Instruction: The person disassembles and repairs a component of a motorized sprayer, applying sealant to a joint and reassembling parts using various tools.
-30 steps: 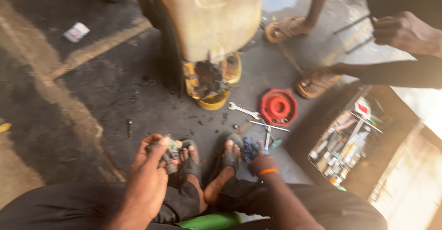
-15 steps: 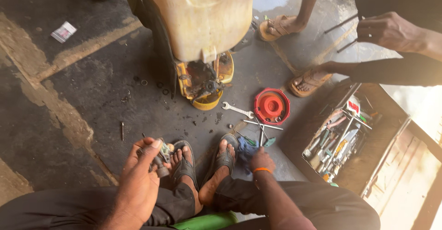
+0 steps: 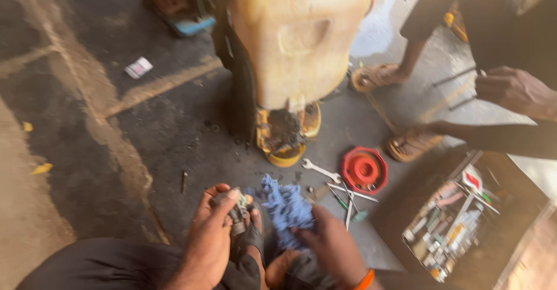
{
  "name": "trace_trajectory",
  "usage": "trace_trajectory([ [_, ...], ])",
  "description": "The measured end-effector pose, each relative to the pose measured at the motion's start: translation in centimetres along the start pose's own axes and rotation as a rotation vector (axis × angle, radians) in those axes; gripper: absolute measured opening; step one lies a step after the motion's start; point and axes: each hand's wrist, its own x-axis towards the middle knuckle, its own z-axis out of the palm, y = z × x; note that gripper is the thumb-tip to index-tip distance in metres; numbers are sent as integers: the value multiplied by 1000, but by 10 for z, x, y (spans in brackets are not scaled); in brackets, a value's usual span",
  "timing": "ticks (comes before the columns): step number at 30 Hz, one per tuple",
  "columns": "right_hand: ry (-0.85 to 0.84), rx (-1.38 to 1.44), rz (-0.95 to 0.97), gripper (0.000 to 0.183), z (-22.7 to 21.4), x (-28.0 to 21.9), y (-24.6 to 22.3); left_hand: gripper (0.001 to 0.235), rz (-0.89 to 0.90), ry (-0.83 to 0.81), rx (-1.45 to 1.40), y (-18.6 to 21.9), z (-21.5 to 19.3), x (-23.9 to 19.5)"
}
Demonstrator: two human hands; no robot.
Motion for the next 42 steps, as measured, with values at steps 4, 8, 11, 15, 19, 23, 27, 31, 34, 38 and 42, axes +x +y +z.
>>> trace_trajectory([
  [4,317,-436,-619,90,107,-21,-45,37,134,42,-29,10,0,0],
  [8,-77,-245,-546,86,163,6,-27,39,160,118,-56,22,-11,2],
  [11,-96,-138,-566,84,165,19,-29,39,119,129,-89,29,-12,1],
  [15,-171,63,-577,80,143,11,-49,34,164,81,-91,30,-5,1],
  [19,-315,339,-633,77,130,-4,-69,27,96,51,-174,36,-14,2],
  [23,-364,611,-676,74,107,-27,-80,36,-25,40,-250,52,-22,4],
  [27,153,175,-818,73,78,-34,-97,27,212,17,-340,83,-26,-4],
  [31,102,-123,-535,44,84,-23,-91,35,415,53,-73,47,-12,-10],
  [34,162,-201,-673,30,98,-20,-99,42,621,-15,193,31,9,-9],
  [38,235,-18,-837,31,67,-48,-114,44,648,13,206,38,-2,-10],
  [42,-26,399,-546,44,32,-41,-128,34,377,67,-33,52,-9,4],
])
